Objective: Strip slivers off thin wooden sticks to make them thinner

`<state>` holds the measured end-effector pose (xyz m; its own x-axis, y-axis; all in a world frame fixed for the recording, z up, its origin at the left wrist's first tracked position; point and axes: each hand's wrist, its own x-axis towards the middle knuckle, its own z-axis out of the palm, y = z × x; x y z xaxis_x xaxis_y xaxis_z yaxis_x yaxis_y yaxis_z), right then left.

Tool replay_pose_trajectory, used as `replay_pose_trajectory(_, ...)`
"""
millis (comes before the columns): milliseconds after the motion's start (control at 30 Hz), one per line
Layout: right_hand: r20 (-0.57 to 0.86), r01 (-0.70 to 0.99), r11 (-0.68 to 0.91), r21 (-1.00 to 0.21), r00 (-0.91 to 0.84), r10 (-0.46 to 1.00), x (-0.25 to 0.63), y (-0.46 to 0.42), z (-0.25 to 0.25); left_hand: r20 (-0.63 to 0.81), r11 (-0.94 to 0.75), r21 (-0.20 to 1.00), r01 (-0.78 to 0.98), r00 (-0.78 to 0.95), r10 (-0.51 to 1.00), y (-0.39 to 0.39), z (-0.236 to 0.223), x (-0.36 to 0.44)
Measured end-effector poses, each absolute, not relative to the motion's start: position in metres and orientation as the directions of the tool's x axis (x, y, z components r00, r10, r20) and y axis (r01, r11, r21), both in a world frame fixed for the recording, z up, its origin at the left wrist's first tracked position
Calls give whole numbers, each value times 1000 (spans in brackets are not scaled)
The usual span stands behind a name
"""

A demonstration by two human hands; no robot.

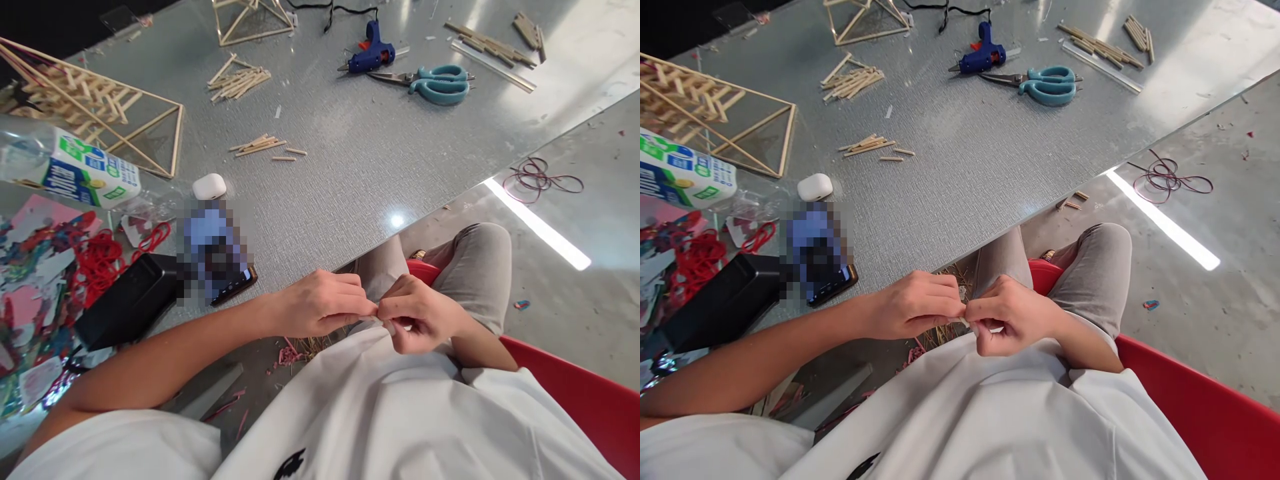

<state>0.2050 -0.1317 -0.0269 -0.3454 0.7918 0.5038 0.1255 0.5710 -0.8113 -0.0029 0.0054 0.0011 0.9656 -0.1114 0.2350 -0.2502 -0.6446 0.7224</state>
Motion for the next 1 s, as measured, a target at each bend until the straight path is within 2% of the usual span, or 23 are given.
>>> replay_pose_trajectory(100, 506, 136, 562, -816, -301, 808, 200, -133, -28, 230, -638, 729, -248, 967, -112, 5, 2, -4)
replay_pose_trajectory(333, 389, 4, 412, -911, -324, 862, 201, -129, -33, 392, -665, 674, -323, 919, -49, 3, 5, -3)
replay_pose_trajectory(467, 400, 79, 437, -896, -287, 871, 224, -128, -26, 459, -680, 663, -314, 888, 37, 1, 4, -3)
replay_pose_trajectory(567, 358, 137, 432, -892, -371, 857, 240, -129, -22, 479, -675, 676, -296, 873, 97, -1, 3, -4)
replay_pose_trajectory(667, 169, 330, 363, -871, -493, 853, 228, -125, -33, 472, -684, 679, -266, 872, 129, -2, 3, -4)
replay_pose_trajectory(767, -83, 674, 263, -690, -435, 897, 191, -114, -57, 470, -681, 690, -244, 867, 166, -2, 3, -4)
replay_pose_trajectory(833, -142, 756, 223, -616, -385, 912, 172, -107, -69, 473, -673, 703, -229, 858, 203, -3, 3, -4)
replay_pose_trajectory(900, -102, 741, 244, -626, -388, 916, 170, -104, -72, 468, -672, 714, -198, 849, 246, -5, 3, -3)
replay_pose_trajectory(1000, 128, 609, 356, -709, -385, 914, 196, -114, -56, 450, -679, 720, -141, 840, 303, -7, 4, -3)
